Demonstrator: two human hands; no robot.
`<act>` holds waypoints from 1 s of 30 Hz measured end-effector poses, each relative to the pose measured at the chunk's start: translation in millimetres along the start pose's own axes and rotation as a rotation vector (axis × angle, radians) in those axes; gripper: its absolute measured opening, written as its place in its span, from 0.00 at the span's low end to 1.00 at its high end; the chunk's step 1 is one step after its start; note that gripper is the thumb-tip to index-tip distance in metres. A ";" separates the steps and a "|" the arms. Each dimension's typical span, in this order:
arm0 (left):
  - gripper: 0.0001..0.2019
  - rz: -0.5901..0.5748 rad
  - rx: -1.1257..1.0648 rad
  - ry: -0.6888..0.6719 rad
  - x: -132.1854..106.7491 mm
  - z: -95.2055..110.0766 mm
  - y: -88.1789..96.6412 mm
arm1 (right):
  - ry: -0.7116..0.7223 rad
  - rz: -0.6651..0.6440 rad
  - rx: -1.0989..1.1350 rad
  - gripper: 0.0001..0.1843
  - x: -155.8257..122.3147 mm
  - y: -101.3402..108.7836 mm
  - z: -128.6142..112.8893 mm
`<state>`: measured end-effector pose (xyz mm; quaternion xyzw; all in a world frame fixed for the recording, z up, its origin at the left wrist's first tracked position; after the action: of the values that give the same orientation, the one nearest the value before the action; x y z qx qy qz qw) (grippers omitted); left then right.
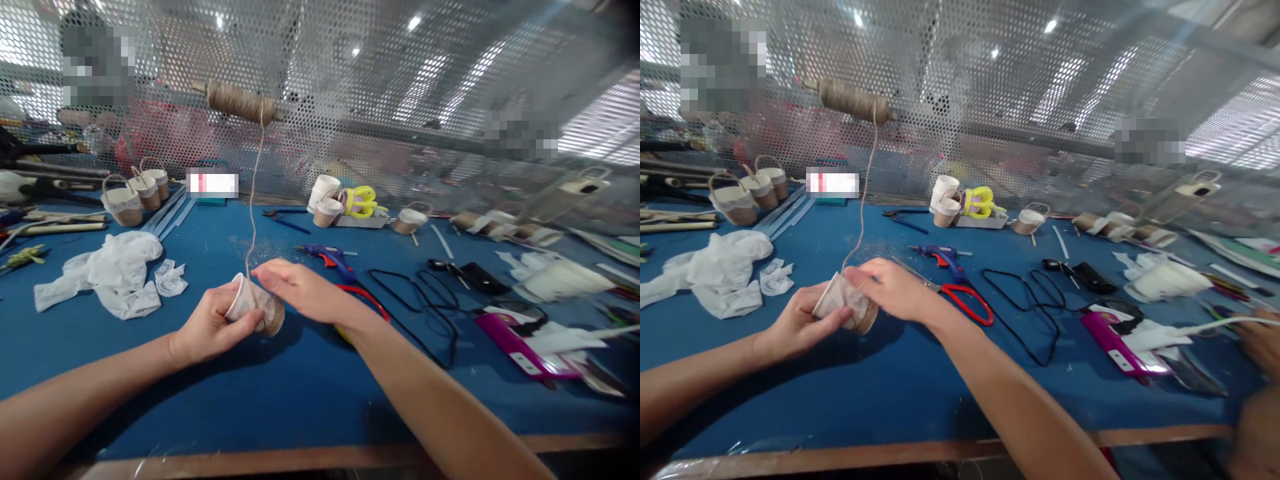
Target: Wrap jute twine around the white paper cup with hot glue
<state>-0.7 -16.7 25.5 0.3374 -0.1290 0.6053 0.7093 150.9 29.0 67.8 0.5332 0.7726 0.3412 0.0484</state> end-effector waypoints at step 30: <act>0.10 -0.031 -0.542 0.723 -3.3 0.3 -7.9 | -0.204 0.417 0.138 0.10 -31.1 8.5 5.1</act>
<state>6.1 -19.8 21.2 -0.0917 -0.0220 0.6181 0.7804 173.1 6.5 59.8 0.7150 0.6584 0.2346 0.0183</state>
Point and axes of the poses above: each hand's wrist, its own x-axis towards the middle knuckle, its own y-axis out of the back of the hand, z = x × y, the point moved 2 cm from there along x, towards the middle knuckle, and after that the axes turned 10 degrees about z, right-handed, at the moved point
